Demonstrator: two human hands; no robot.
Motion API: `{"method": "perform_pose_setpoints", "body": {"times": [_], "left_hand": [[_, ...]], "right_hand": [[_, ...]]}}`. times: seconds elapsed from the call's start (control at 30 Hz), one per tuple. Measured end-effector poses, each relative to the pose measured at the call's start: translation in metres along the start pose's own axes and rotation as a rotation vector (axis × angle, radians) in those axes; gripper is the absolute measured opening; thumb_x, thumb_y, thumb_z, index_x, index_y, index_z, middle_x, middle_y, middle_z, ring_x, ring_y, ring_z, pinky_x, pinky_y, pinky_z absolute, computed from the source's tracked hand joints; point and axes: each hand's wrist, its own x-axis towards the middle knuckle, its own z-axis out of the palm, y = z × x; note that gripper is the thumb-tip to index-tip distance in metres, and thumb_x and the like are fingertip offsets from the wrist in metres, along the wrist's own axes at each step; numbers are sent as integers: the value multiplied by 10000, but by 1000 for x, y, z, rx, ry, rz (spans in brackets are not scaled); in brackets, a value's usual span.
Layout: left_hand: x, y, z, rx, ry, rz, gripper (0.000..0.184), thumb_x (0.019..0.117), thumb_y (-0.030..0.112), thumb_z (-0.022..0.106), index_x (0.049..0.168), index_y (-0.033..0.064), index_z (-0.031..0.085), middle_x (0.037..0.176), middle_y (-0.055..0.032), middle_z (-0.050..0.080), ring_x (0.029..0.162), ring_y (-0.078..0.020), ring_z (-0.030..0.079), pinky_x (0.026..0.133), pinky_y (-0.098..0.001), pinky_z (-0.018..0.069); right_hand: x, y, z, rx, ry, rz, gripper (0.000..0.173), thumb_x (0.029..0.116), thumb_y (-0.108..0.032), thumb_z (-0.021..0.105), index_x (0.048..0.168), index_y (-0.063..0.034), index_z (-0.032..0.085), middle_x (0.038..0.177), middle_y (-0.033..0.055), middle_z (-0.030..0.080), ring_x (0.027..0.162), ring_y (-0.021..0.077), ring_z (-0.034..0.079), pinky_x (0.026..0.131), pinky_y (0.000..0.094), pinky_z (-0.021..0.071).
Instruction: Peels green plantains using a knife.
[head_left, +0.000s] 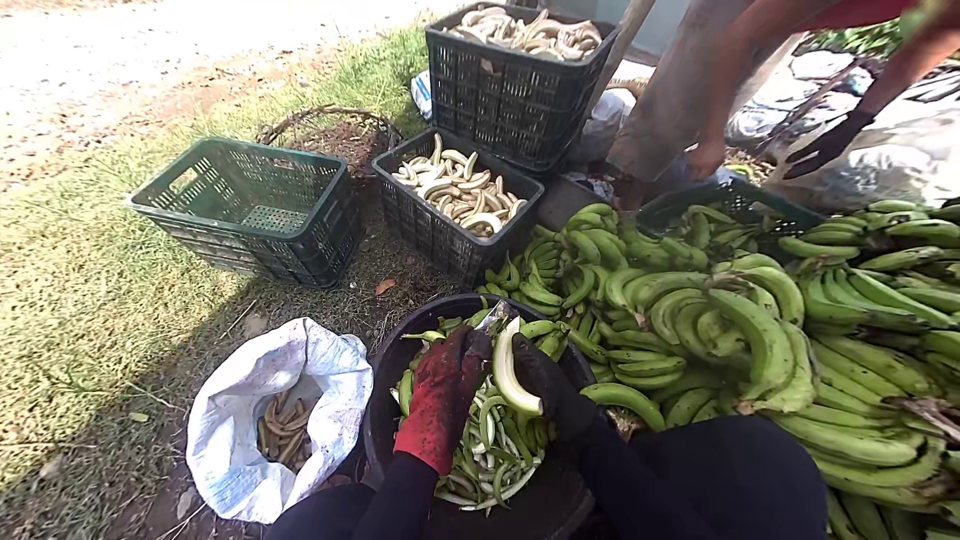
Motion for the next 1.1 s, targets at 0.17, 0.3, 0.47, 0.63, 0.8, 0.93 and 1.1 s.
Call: {"method": "perform_pose_setpoints", "body": {"times": [0.17, 0.3, 0.47, 0.63, 0.8, 0.93, 1.1], "left_hand": [[-20, 19, 18, 144, 64, 161, 548, 968, 526, 560, 1417, 220, 626, 1098, -182, 706, 963, -372, 696, 837, -564, 565], [-20, 17, 24, 175, 229, 218, 604, 924, 596, 583, 1351, 181, 681, 1039, -195, 717, 895, -386, 705, 776, -573, 569], [-12, 22, 11, 138, 99, 47, 529, 982, 472, 556, 1431, 197, 613, 1176, -216, 686, 1042, -402, 679, 897, -579, 539], [6, -2, -4, 39, -54, -39, 430, 1076, 335, 433, 1469, 229, 570, 1306, -145, 663, 1212, -309, 633, 1056, -528, 485], [18, -25, -1, 35, -32, -78, 490, 1092, 477, 345, 1399, 219, 627, 1293, -83, 687, 1254, -239, 621, 1095, -497, 470], [9, -15, 8, -30, -58, -14, 542, 1079, 557, 328, 1374, 222, 635, 1266, -55, 691, 1225, -204, 627, 1083, -477, 481], [-20, 9, 22, 178, -50, 314, 536, 972, 501, 560, 1435, 236, 612, 1104, -182, 702, 986, -372, 687, 864, -570, 551]], "right_hand": [[41, -27, 13, 363, 544, -62, 441, 1122, -357, 333, 1311, -15, 537, 1049, 137, 650, 876, 157, 657, 750, 344, 580], [48, -47, 21, 383, 759, -23, 486, 1117, -382, 327, 1329, -7, 551, 1153, 180, 611, 987, 224, 617, 855, 422, 535], [44, -42, 36, 342, 761, -32, 447, 1119, -340, 339, 1326, 5, 533, 1135, 184, 614, 973, 221, 622, 842, 415, 538], [22, -9, 22, 78, 119, -221, 465, 1108, -211, 289, 1452, 48, 465, 1404, 155, 564, 1254, 101, 550, 1094, 264, 431], [-8, -15, 1, -106, -522, 128, 594, 985, -427, 554, 1464, -83, 486, 1137, 67, 698, 982, 155, 685, 881, 364, 575], [-2, -9, -12, 197, -218, 225, 472, 1100, -367, 287, 1450, -87, 438, 1085, 150, 705, 848, 258, 710, 691, 390, 602], [15, -11, -25, 810, -8, 202, 536, 1102, -460, 160, 1129, -99, 555, 821, 66, 655, 691, 150, 657, 614, 308, 580]]}}
